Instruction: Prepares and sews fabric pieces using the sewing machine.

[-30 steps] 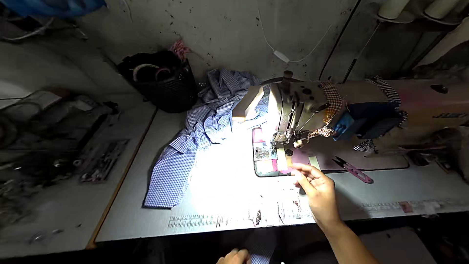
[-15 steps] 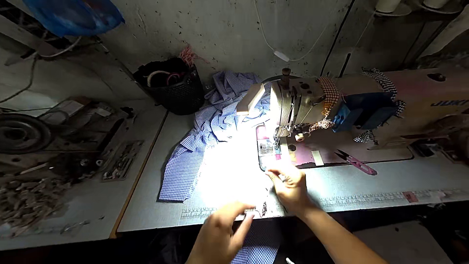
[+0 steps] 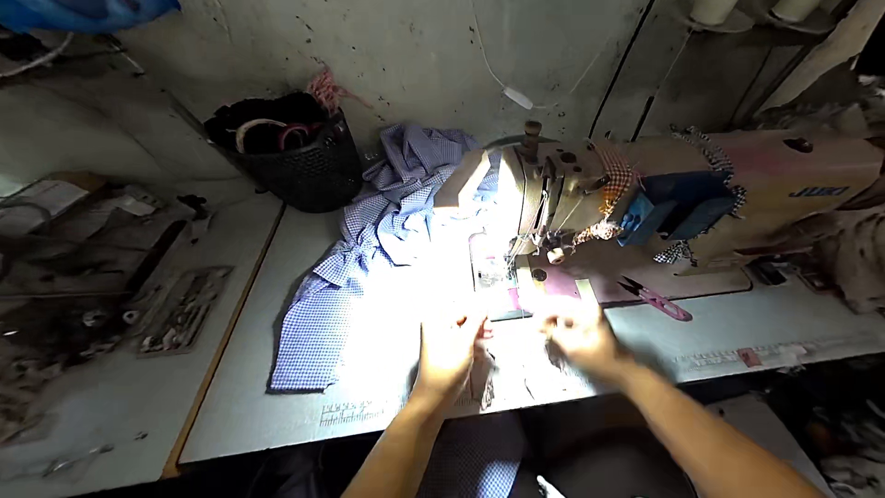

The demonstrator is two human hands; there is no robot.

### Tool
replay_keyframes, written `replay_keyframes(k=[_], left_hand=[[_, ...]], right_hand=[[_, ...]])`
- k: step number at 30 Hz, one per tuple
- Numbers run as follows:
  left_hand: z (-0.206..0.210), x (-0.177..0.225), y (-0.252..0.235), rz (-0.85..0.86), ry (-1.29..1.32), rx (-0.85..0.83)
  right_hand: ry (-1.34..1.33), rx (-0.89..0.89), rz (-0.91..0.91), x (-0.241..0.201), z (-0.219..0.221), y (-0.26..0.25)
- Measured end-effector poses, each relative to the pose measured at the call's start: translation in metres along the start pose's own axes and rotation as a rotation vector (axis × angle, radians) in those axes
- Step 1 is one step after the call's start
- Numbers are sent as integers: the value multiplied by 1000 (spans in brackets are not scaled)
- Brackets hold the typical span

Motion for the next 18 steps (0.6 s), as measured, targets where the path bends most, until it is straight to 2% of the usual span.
replay_keyframes(k=[2,4,6,8,11,15,18], left_hand=[[7,-3,-6,-1,22,49],[15,4,-19,40,56,49],[18,15,-26,86,51,66],[16,22,-29,146,31,84],[11,24,-32,266,-8,124],[-1,13,-38,446,-142,164],[-5,12,-43,456,-212,153]], right_hand=[[-78,131,219,35,-13,-20],[-242,286,340,59,-19,-44],[-348,419,358,73,-22,-61],[-325,450,401,82,-24,-68],[-192,399,450,83,-28,-71],[-48,190,499,79,-20,-59],[-26,59,358,65,-18,-47]])
Point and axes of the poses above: each hand's wrist, its own y-axis away from the middle knuckle, its own z-axis out of the palm, x = y × z, the point moved 5 cm from there along -y, towards the middle knuckle, and after that the axes turned 14 degrees about -x, right-handed, at the moved point
